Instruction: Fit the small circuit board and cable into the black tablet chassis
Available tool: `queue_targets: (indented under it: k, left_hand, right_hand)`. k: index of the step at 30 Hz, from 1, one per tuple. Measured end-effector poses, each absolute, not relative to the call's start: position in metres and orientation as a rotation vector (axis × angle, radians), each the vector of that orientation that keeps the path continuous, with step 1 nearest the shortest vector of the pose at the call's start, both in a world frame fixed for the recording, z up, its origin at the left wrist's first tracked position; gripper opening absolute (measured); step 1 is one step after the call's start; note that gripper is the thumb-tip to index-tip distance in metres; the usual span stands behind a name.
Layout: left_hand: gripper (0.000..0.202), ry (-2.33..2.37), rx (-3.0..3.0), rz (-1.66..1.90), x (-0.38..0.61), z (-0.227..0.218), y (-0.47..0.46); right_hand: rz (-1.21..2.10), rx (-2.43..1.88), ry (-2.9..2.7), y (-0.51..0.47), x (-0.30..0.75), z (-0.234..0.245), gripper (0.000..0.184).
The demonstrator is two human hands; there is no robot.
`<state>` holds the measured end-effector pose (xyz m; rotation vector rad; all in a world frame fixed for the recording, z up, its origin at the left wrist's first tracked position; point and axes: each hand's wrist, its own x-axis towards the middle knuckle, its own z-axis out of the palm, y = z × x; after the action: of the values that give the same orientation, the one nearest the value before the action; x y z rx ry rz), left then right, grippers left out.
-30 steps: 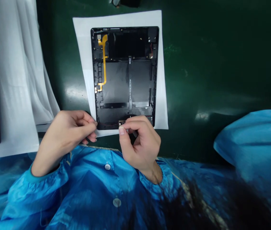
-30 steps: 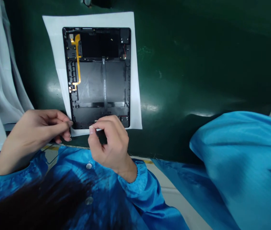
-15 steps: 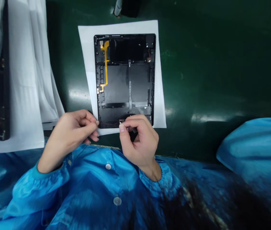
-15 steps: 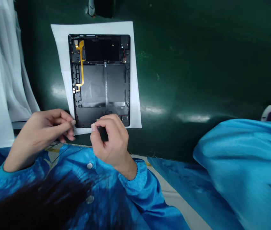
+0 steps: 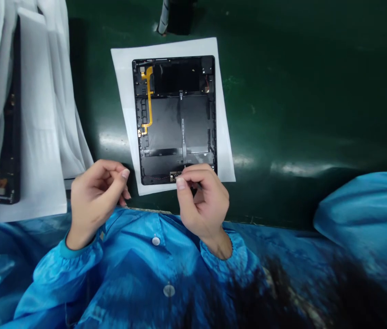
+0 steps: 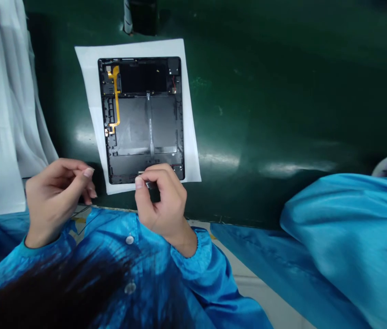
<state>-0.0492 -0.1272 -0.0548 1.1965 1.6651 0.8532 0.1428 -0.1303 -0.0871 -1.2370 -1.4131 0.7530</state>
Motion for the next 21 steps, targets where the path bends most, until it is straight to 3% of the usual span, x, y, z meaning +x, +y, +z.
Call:
queue_targets:
  k: [4,10,16,21]
  left_hand:
    - [0.003,1.702,1.813,0.929,-0.054,-0.065,-0.133]
    - [0.026,1.36,2.453,0.983,-0.058,-0.082,-0.129]
    - [0.04,1.336,2.574,0.807,-0.06,-0.084,-0.13]
    - [0.038,1.357,2.555,0.823,-0.06,-0.085,-0.13]
  right_hand:
    - [0.771,-1.225,-1.309,-0.132,0.144,-0.091,0.023]
    - [0.527,-1.315,-1.378,-0.133,0.152,-0.095,0.039]
    - [0.654,-1.134,-1.664,-0.13,0.153,-0.09,0.018]
    - [0.534,-1.058,-1.922,-0.133,0.159,-0.092,0.029]
